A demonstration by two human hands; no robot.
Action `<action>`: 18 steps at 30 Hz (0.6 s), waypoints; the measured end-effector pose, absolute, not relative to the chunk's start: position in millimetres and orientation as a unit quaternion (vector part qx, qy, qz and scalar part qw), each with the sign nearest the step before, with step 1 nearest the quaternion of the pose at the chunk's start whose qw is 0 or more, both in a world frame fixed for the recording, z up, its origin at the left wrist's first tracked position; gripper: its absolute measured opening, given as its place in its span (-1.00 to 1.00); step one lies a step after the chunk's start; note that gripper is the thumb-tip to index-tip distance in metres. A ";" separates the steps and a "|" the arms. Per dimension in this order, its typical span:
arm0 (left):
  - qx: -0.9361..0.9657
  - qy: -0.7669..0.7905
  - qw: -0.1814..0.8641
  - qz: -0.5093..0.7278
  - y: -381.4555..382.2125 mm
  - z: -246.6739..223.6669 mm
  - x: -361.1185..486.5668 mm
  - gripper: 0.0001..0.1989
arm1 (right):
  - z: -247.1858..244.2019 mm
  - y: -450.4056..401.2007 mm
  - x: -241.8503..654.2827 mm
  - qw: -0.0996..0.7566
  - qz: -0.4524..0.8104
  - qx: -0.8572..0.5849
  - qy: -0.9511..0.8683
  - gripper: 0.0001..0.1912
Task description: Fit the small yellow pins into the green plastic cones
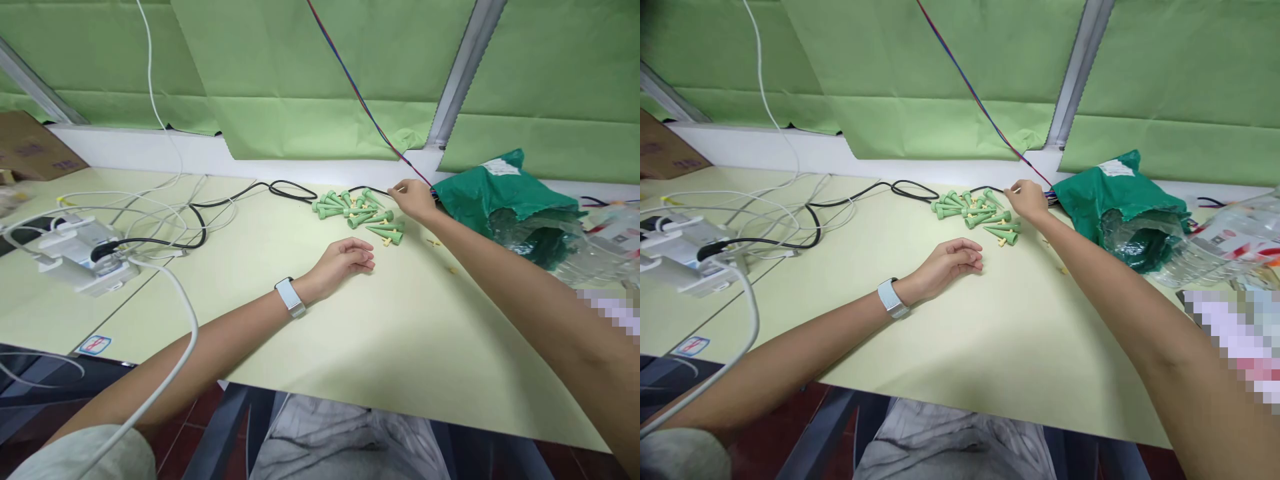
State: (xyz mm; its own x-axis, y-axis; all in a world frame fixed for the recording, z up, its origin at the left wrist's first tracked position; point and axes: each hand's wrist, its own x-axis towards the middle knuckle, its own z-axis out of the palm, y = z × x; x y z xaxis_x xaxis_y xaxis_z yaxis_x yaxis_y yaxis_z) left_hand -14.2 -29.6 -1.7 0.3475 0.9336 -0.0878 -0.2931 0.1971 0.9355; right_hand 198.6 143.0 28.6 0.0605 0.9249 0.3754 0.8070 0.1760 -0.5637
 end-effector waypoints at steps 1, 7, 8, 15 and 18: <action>0.448 0.357 0.687 0.446 -29.5 -1.6 -14.6 -0.85 | 31.2 151.6 199.0 0.344 0.084 -0.654 -0.668 -0.73; 0.448 0.361 0.688 0.442 -29.4 -0.7 -13.0 -0.89 | 36.4 127.5 206.5 0.258 0.123 -0.634 -0.719 -0.86; 0.448 0.361 0.688 0.442 -29.3 -0.5 -12.5 -0.90 | 36.3 115.0 207.4 0.235 0.115 -0.623 -0.737 -0.85; 0.449 0.360 0.688 0.442 -29.1 -0.2 -12.0 -0.91 | 20.1 48.9 213.9 0.148 0.060 -0.544 -0.823 -0.76; 0.457 0.353 0.686 0.442 -29.0 -0.9 -13.2 -0.90 | 11.2 42.5 217.6 0.159 0.043 -0.531 -0.831 -0.74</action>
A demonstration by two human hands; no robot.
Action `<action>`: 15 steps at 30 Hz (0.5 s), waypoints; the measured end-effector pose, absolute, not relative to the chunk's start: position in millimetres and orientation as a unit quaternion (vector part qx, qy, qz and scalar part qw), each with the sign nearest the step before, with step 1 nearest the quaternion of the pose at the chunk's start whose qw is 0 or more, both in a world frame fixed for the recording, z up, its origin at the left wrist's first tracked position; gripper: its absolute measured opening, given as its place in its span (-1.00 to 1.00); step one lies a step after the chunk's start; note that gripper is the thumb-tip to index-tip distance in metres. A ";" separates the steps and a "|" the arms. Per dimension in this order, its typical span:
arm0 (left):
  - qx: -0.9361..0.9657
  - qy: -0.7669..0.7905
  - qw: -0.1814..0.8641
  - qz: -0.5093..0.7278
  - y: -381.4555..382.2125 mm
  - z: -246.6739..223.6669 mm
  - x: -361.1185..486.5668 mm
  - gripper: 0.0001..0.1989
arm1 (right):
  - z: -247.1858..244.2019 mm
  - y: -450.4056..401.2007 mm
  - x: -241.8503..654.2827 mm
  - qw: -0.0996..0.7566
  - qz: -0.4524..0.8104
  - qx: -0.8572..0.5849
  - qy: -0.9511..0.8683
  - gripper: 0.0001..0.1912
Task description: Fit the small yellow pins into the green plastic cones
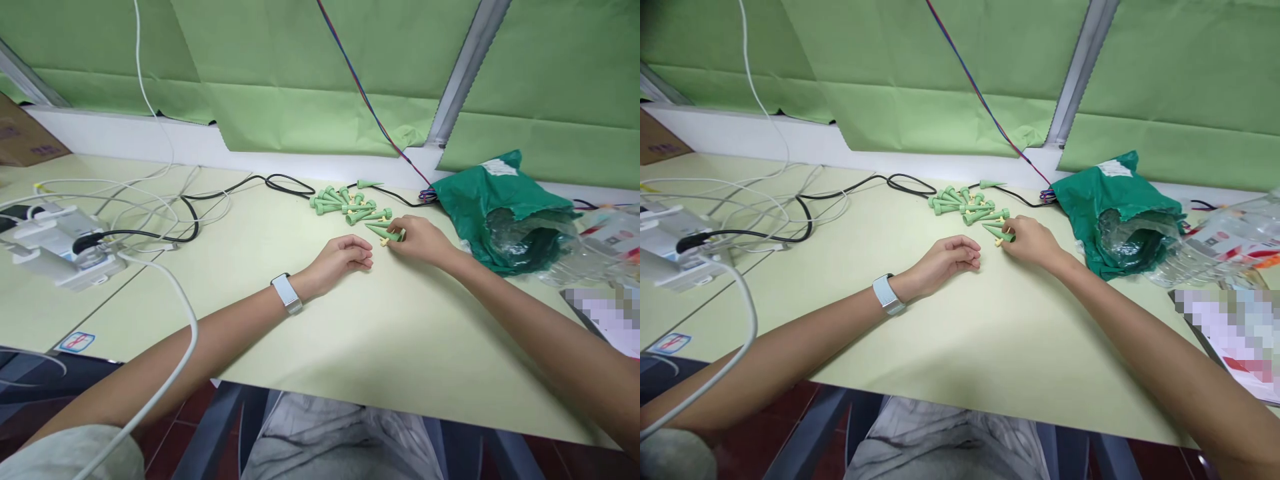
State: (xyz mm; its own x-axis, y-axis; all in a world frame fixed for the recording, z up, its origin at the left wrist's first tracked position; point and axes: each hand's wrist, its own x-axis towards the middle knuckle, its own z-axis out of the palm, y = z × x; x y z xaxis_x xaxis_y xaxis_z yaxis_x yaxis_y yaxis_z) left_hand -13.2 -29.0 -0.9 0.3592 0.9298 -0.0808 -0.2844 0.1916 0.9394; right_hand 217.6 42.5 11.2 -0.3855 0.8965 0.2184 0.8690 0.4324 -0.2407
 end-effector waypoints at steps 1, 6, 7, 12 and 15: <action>0.460 0.351 0.686 0.441 -28.9 -1.1 -13.5 -0.89 | 9.6 41.3 218.7 0.167 0.045 -0.526 -0.832 -0.74; 0.470 0.352 0.677 0.445 -29.5 -3.3 -12.1 -0.85 | 14.1 26.6 222.4 0.256 0.090 -0.518 -0.811 -0.76; 0.478 0.352 0.667 0.450 -30.0 -3.8 -11.5 -0.83 | 15.9 21.0 222.6 0.281 0.111 -0.514 -0.803 -0.78; 0.527 0.410 0.545 0.507 -30.3 -3.2 -13.6 -0.90 | 14.8 -13.4 220.1 0.390 0.279 -0.457 -0.749 -0.78; 0.560 0.424 0.515 0.492 -30.5 1.8 -17.0 -0.85 | 7.4 -29.3 213.8 0.432 0.376 -0.374 -0.730 -0.72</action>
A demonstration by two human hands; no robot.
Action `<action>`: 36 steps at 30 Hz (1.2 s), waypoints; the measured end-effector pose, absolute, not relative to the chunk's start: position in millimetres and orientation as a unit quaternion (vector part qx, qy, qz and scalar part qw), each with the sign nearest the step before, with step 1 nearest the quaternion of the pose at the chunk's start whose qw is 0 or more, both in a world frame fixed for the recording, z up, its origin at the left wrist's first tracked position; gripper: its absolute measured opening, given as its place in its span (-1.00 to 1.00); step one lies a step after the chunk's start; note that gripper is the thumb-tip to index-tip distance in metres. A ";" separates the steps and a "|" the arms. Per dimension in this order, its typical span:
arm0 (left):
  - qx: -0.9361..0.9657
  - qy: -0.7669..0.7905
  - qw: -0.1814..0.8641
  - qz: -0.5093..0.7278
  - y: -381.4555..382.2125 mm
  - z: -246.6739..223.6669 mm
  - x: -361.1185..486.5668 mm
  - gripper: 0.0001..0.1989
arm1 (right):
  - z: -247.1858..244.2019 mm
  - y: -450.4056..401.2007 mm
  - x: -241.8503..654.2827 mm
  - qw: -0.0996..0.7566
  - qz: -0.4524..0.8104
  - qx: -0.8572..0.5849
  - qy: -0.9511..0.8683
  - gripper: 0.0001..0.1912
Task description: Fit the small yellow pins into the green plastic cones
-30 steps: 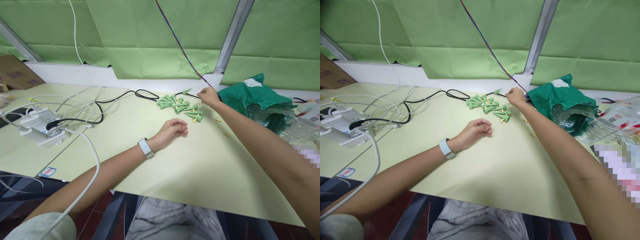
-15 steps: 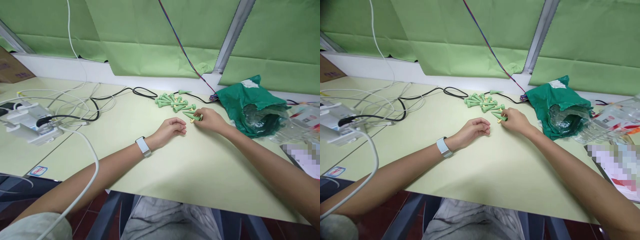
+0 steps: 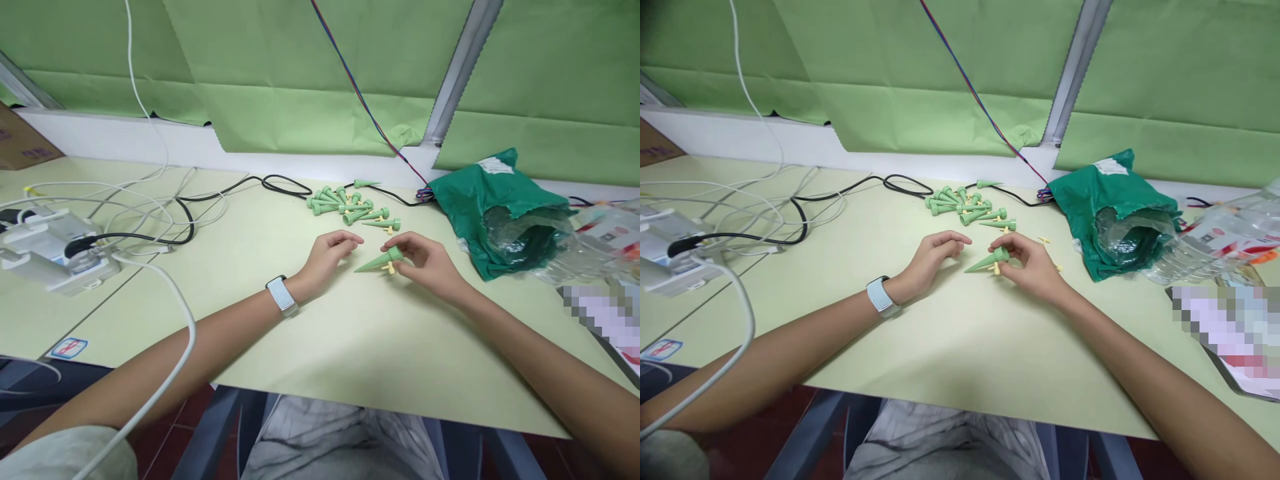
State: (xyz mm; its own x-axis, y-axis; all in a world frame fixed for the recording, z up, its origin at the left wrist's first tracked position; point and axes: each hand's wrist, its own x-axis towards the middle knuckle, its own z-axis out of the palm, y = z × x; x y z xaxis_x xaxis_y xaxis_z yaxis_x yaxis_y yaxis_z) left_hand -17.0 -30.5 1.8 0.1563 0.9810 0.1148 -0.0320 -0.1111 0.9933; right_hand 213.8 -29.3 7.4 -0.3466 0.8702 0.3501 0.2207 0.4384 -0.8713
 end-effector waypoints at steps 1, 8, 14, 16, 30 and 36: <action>0.577 0.409 0.527 0.471 -31.4 3.7 -17.3 -0.83 | 5.0 -32.6 211.1 0.438 0.408 -0.352 -0.720 -0.70; 0.560 0.350 0.641 0.393 -39.1 3.5 -8.6 -0.57 | -6.3 -41.3 199.1 0.496 0.473 -0.364 -0.631 -0.55; 0.506 0.298 0.677 0.443 -36.1 -0.9 -8.0 -0.66 | -6.9 -46.7 200.4 0.365 0.514 -0.408 -0.660 -0.57; 0.520 0.295 0.678 0.429 -36.4 0.7 -8.2 -0.69 | -5.8 -47.8 200.4 0.355 0.509 -0.400 -0.675 -0.56; 0.617 0.379 0.577 0.377 -42.9 12.6 -10.0 -0.87 | -2.0 -57.1 200.4 0.353 0.296 -0.414 -0.785 -0.65; 0.625 0.391 0.565 0.370 -42.3 8.9 -10.7 -0.87 | 0.2 -61.5 199.3 0.344 0.164 -0.382 -0.842 -0.65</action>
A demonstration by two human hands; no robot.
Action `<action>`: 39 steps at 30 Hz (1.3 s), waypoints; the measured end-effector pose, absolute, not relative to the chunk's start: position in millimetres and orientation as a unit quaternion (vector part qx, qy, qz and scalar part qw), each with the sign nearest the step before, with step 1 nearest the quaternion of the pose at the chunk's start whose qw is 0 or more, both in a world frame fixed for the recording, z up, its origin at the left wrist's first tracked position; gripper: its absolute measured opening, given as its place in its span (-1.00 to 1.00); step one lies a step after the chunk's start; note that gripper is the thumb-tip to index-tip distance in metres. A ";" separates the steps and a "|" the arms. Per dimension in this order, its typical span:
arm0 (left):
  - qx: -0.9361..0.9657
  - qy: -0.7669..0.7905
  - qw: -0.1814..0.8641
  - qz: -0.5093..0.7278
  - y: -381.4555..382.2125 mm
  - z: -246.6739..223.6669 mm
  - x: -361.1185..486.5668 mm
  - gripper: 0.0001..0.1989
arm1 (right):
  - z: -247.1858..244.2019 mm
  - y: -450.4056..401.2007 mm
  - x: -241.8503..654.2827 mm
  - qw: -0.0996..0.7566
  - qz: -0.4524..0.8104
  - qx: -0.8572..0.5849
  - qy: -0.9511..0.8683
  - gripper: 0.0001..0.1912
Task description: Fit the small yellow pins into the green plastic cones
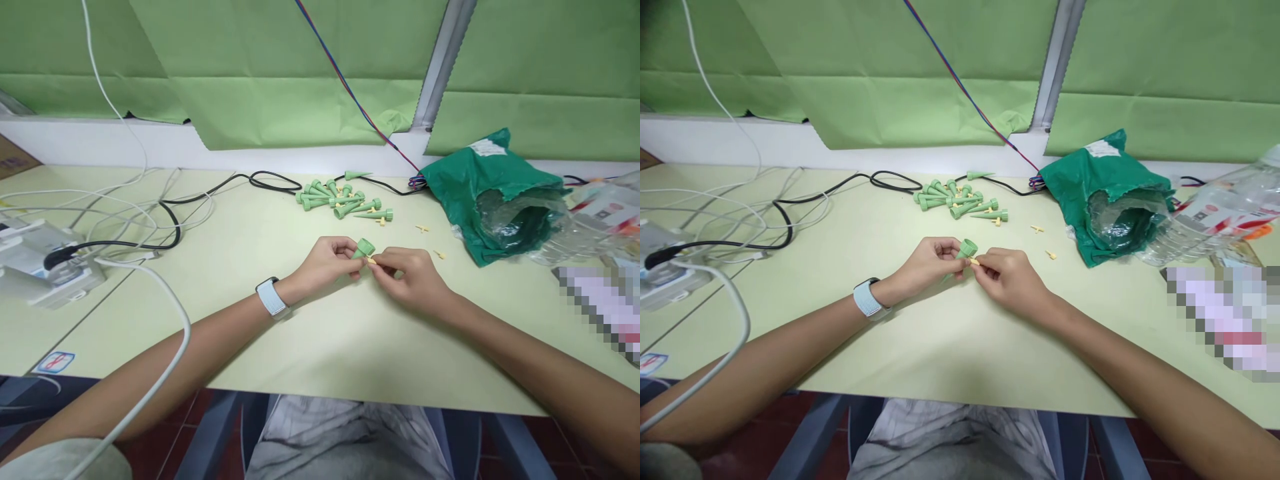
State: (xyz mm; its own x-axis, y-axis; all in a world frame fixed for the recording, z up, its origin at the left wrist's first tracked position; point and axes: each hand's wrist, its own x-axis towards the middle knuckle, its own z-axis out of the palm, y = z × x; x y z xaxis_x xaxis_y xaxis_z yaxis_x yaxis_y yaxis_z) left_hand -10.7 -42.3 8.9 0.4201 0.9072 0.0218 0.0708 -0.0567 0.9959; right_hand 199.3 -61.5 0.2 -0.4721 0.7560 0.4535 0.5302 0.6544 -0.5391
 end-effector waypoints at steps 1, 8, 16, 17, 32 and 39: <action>0.627 0.393 0.561 0.371 -42.3 8.7 -10.6 -0.87 | -0.6 -62.4 198.7 0.346 0.153 -0.376 -0.846 -0.65; 0.652 0.379 0.549 0.361 -41.2 11.8 -13.4 -0.87 | 6.6 -62.8 197.3 0.363 0.324 -0.414 -0.770 -0.68; 0.688 0.331 0.558 0.325 -42.4 16.0 -15.5 -0.85 | 12.5 -49.0 210.5 0.224 0.716 -0.338 -0.569 -0.61; 0.695 0.333 0.550 0.323 -42.9 16.4 -15.6 -0.86 | 11.5 -48.9 210.9 0.231 0.701 -0.341 -0.582 -0.61; 0.685 0.399 0.500 0.348 -43.9 11.2 -10.0 -0.81 | 3.3 -63.5 196.5 0.332 0.283 -0.444 -0.782 -0.62; 0.683 0.372 0.517 0.356 -39.7 8.5 -12.0 -0.77 | 3.2 -47.8 206.3 0.277 0.594 -0.375 -0.656 -0.62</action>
State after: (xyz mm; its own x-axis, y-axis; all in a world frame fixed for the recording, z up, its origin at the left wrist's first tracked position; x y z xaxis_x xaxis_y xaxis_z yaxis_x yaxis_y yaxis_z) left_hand -12.0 -39.7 8.5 0.4689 0.8774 0.1017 0.1401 -0.1876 0.9722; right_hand 206.3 -47.8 3.2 -0.5656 0.8207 -0.0812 0.1615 0.0137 -0.9868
